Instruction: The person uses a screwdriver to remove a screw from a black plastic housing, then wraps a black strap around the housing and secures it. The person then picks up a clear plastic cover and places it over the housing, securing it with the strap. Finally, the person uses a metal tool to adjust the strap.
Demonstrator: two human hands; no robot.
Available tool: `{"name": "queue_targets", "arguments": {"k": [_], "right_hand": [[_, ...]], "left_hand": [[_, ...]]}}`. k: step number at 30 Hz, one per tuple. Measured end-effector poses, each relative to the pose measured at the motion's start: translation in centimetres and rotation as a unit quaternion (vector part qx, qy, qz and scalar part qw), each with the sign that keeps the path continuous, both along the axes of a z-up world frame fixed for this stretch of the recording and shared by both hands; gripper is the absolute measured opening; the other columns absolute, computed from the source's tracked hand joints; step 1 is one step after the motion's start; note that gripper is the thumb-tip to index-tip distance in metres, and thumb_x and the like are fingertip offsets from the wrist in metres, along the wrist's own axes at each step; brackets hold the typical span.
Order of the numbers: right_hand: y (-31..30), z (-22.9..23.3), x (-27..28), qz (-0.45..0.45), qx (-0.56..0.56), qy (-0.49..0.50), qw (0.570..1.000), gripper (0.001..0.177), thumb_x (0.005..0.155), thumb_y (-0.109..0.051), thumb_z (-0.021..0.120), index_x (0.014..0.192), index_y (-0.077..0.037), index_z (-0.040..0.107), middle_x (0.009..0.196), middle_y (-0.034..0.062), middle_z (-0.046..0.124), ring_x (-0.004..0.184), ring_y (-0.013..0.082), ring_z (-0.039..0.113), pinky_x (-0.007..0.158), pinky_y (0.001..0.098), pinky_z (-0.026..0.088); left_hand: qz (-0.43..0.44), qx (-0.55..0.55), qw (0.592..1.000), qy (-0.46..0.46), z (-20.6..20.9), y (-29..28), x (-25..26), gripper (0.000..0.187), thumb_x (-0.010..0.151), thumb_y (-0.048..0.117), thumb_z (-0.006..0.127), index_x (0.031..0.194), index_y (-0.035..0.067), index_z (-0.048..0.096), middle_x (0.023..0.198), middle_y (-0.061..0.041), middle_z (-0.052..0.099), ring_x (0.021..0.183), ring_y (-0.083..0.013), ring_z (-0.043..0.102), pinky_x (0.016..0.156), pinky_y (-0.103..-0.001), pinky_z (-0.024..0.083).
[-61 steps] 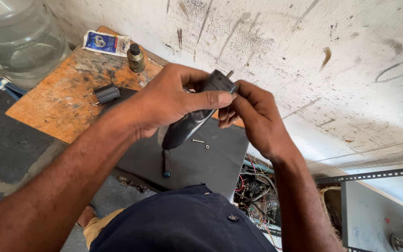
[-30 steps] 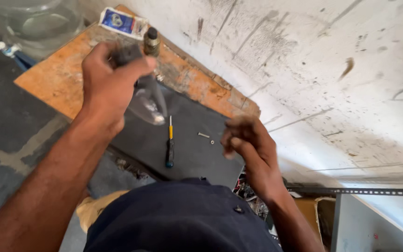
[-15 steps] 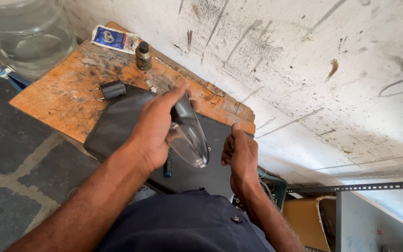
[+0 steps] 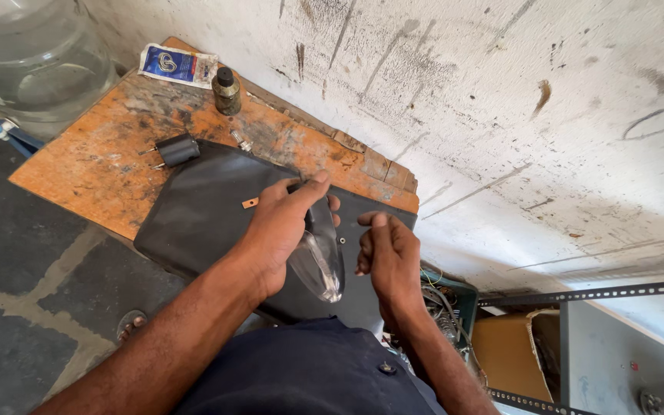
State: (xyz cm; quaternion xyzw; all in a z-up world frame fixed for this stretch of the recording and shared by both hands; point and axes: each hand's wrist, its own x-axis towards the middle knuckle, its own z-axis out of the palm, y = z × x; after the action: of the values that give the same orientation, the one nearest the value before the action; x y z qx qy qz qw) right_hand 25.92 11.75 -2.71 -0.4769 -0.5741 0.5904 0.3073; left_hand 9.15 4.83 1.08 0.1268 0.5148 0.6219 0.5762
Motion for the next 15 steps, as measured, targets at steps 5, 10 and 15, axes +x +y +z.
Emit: {"name": "queue_targets", "arguments": {"k": [5,10,15], "right_hand": [[0.7,-0.8,1.0,0.013,-0.021,-0.046,0.999,0.063,0.110,-0.053,0.037,0.072,-0.004,0.043,0.053,0.0028,0.040,0.044,0.0132,0.040,0.042,0.0303,0.040],[1.8,-2.2,2.1,0.024,-0.012,-0.127,0.992,0.042,0.106,-0.041,0.051,0.107,0.001,0.049,0.061,0.0054,0.052,0.049,0.0161,0.050,0.046,0.0341,0.045],[5.7,-0.8,5.2,-0.052,0.392,-0.291,0.871,0.102,0.084,-0.031,0.076,0.162,-0.002,0.018,0.130,0.0320,0.049,0.108,0.0394,0.058,0.076,0.0494,0.060]], "left_hand": [[-0.020,-0.022,1.000,0.003,-0.7,-0.3,0.4,0.040,0.097,0.048,0.055,0.104,0.010,0.062,0.093,-0.003,0.071,0.080,-0.0125,0.068,0.071,-0.032,0.054],[-0.012,0.017,0.999,-0.026,-0.9,-0.7,0.7,0.038,0.096,0.045,0.060,0.103,0.007,0.064,0.093,-0.006,0.073,0.081,-0.0147,0.067,0.073,-0.034,0.057],[-0.030,0.099,0.994,0.038,0.0,-0.2,-0.1,0.038,0.093,0.042,0.065,0.111,0.009,0.067,0.100,-0.005,0.075,0.086,-0.0141,0.068,0.074,-0.034,0.052]]}}
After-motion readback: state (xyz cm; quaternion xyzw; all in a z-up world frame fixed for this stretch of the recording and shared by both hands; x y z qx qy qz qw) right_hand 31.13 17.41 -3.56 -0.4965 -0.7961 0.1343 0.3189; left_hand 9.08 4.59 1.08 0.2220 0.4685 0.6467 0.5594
